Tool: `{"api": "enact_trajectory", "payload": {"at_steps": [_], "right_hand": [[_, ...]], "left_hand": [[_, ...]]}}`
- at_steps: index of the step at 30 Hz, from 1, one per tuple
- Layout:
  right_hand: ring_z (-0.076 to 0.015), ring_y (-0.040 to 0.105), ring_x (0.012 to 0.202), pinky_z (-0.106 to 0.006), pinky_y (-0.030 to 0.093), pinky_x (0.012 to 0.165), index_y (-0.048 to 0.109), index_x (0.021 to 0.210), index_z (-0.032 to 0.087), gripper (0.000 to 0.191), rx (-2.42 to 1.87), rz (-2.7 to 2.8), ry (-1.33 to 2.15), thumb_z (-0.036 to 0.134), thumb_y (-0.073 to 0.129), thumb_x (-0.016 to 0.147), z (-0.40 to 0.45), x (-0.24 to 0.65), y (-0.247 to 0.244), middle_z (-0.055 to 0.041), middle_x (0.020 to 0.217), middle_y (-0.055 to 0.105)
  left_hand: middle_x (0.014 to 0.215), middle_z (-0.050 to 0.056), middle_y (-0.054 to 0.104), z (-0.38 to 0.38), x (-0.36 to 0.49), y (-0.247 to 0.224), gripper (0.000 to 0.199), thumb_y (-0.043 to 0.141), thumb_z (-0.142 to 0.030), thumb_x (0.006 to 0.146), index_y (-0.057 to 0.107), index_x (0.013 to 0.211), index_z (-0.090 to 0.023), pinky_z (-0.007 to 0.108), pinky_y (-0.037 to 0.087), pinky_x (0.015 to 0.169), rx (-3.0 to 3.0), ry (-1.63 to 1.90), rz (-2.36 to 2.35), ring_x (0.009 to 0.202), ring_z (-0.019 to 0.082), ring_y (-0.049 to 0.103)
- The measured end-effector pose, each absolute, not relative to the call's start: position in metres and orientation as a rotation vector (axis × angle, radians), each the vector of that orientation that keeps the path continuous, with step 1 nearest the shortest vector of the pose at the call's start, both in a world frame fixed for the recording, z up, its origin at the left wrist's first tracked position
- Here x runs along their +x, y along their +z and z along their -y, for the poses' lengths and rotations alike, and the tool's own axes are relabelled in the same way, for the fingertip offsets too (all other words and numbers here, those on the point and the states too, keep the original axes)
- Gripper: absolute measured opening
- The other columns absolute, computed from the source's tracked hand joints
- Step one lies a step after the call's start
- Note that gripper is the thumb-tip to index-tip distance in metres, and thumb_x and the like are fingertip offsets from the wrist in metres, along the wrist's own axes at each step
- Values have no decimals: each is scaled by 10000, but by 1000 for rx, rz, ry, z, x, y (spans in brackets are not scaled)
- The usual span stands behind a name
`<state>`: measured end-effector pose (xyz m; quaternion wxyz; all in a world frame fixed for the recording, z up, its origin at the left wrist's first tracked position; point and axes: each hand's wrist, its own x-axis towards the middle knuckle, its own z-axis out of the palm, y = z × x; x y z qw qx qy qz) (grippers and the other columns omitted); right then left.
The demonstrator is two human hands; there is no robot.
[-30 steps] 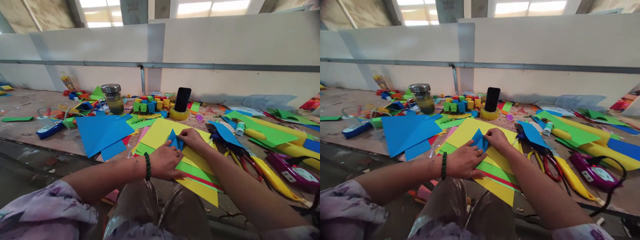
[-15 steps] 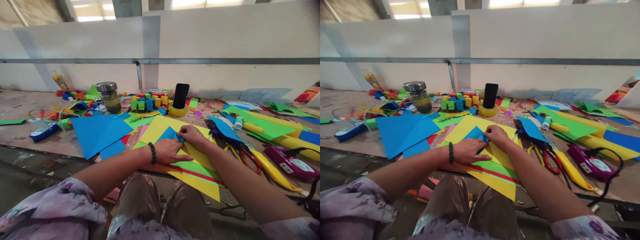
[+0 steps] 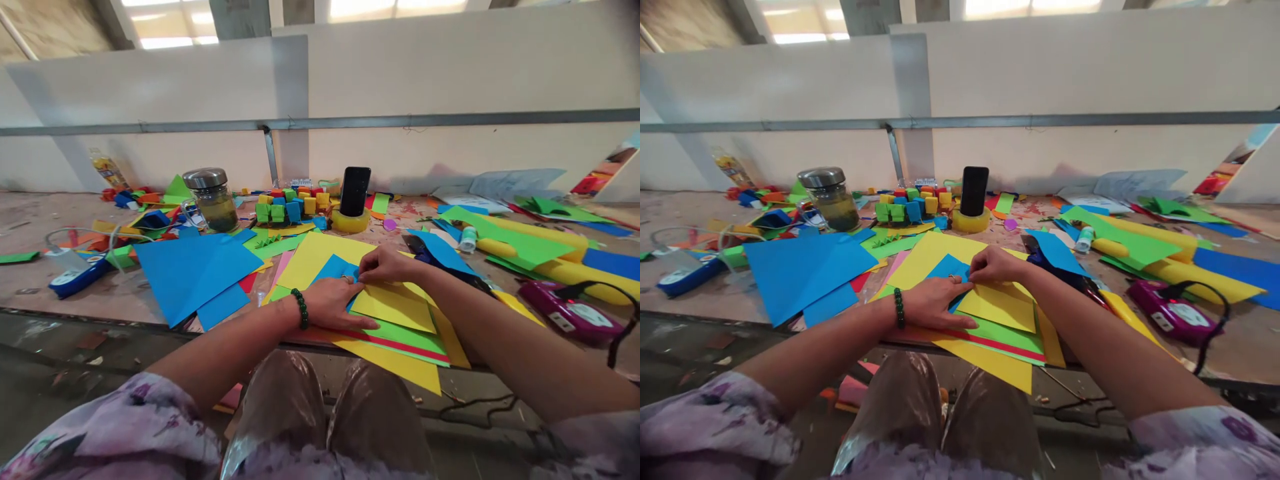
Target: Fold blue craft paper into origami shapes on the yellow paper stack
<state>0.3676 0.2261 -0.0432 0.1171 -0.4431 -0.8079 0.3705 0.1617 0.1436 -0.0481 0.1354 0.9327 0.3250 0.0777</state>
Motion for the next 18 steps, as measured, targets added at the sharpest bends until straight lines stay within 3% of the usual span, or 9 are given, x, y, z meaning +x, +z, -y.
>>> {"api": "enact_trajectory", "payload": {"at_steps": [7, 18], "right_hand": [[-119, 506, 575, -244, 363, 546, 738, 701, 201, 290, -1305, 2530, 1162, 475, 747, 609, -234, 367, -34, 14, 605, 650], [-139, 542, 591, -257, 384, 554, 731, 663, 187, 328, -1431, 2517, 986, 499, 755, 563, -259, 387, -34, -20, 636, 681]], "left_hand": [[1030, 153, 622, -144, 161, -49, 703, 476, -769, 788, 598, 1072, -138, 376, 457, 738, 2681, 256, -933, 849, 285, 607], [1085, 141, 622, -142, 161, -47, 732, 522, -757, 767, 583, 1168, -147, 366, 460, 794, 2664, 205, -988, 912, 287, 624]]}}
